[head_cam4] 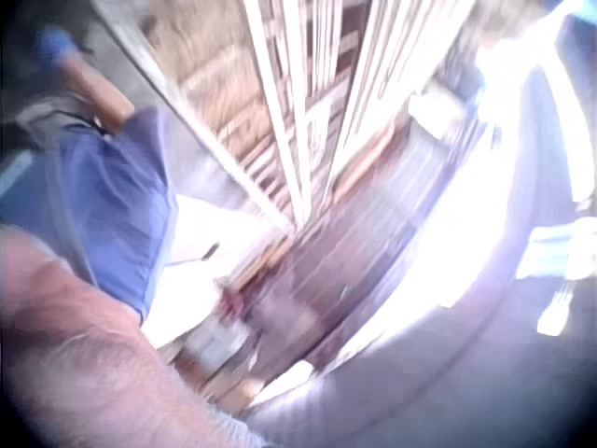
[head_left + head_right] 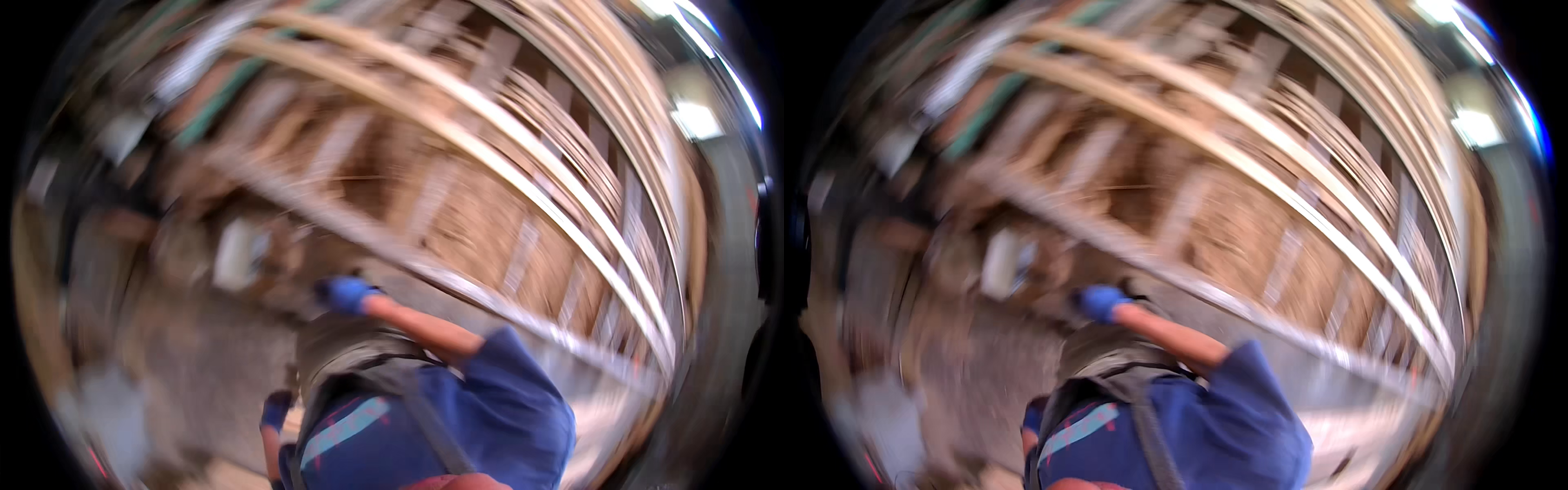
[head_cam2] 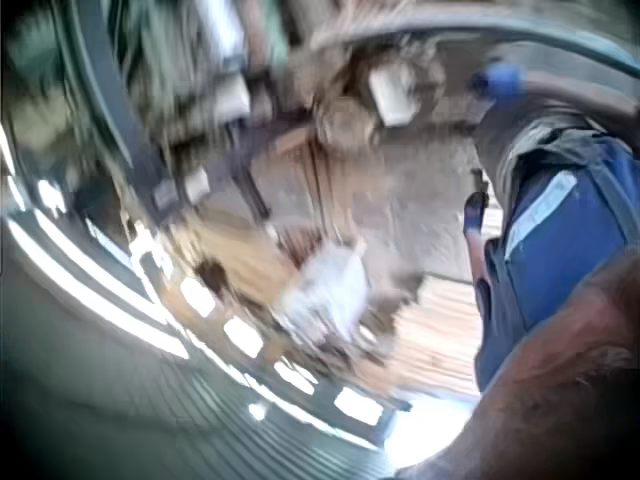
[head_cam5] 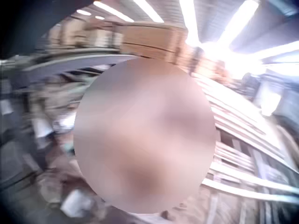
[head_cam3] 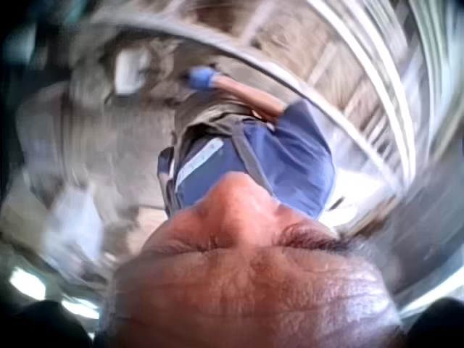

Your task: The person picks up wooden planks from a stack and places them onto a metal rack. They then use a brush to apply a white substance, likely glue, to the surface of the planks. The person repeats this process for multiple planks, handling them one at a time.

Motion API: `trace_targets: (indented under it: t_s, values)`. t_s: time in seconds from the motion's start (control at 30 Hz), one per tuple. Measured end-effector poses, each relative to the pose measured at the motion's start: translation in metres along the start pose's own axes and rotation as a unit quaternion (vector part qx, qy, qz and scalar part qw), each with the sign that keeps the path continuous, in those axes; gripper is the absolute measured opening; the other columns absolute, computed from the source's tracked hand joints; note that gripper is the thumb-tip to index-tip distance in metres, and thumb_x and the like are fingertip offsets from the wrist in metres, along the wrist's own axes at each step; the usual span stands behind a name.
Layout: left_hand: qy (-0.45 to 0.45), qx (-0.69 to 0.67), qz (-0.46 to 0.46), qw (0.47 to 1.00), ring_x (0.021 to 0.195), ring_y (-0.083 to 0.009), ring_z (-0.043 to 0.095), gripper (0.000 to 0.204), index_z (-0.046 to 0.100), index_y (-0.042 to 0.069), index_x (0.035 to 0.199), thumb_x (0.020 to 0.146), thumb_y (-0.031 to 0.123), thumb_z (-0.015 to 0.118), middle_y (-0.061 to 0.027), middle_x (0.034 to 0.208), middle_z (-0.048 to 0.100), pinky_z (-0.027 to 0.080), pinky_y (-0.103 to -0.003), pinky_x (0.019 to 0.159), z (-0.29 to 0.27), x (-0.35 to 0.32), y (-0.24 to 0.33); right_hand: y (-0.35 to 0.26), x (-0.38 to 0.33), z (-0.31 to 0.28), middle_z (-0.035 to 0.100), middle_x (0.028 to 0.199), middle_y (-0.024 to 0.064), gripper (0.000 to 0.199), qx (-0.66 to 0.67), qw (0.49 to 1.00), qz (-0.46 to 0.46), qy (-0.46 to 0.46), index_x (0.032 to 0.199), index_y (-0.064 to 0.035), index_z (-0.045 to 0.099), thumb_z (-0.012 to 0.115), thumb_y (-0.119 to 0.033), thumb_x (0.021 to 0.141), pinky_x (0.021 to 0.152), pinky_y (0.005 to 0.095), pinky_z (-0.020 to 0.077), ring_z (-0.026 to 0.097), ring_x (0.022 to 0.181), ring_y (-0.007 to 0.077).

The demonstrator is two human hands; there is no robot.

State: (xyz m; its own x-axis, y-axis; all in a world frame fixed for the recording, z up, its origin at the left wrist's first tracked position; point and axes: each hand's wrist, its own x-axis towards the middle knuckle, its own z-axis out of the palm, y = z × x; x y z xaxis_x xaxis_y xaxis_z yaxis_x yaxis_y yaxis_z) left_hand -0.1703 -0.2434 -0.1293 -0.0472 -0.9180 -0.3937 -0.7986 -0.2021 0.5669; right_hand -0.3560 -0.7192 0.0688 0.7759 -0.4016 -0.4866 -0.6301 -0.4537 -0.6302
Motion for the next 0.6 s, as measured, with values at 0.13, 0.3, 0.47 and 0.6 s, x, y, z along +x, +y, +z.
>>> trace_targets:
  t_s: [0.13,0.3,0.47,0.6]
  values:
    - [0.004,-0.066,-0.133,0.989,0.086,-0.0282,0.069,0.022,0.068,0.006,0.105,0.097,0.019,0.051,-0.0127,0.099,0.071,0.054,-0.040,0.078,-0.052,-0.035,0.021,0.004,0.030,0.073,0.068,0.100,0.0078,0.030,0.280,0.959,0.027,0.019,0.123,-0.0016,0.062,0.063,-0.014,0.095,0.075,0.0300,0.0544,0.065,0.089,0.0149]
    - [0.380,-0.591,-0.380,0.602,0.089,-0.0168,0.068,0.035,0.066,0.002,0.116,0.102,0.031,0.054,-0.0104,0.100,0.070,0.055,-0.034,0.084,-0.033,-0.188,0.047,-0.136,0.156,0.216,0.068,0.096,0.0083,0.024,0.263,0.936,-0.054,-0.228,0.117,0.0009,0.063,0.063,-0.009,0.095,0.070,0.0284,0.0550,0.066,0.079,0.0151]
    - [0.454,-0.416,-0.637,0.463,0.088,-0.0243,0.066,0.037,0.071,0.007,0.101,0.094,0.041,0.058,-0.0108,0.093,0.072,0.051,-0.037,0.085,0.005,-0.301,0.091,-0.326,0.161,0.312,0.070,0.086,0.0058,0.021,0.108,0.869,-0.234,-0.423,0.111,-0.0012,0.066,0.065,-0.009,0.092,0.066,0.0285,0.0539,0.065,0.073,0.0152]
    - [0.546,-0.550,-0.558,0.297,0.092,-0.0307,0.066,0.037,0.072,0.006,0.099,0.093,0.040,0.057,-0.0157,0.095,0.072,0.051,-0.039,0.084,0.030,-0.350,0.072,-0.432,0.199,0.421,0.070,0.087,0.0056,0.022,0.039,0.807,-0.170,-0.565,0.111,-0.0012,0.067,0.066,-0.011,0.091,0.069,0.0291,0.0543,0.065,0.074,0.0152]
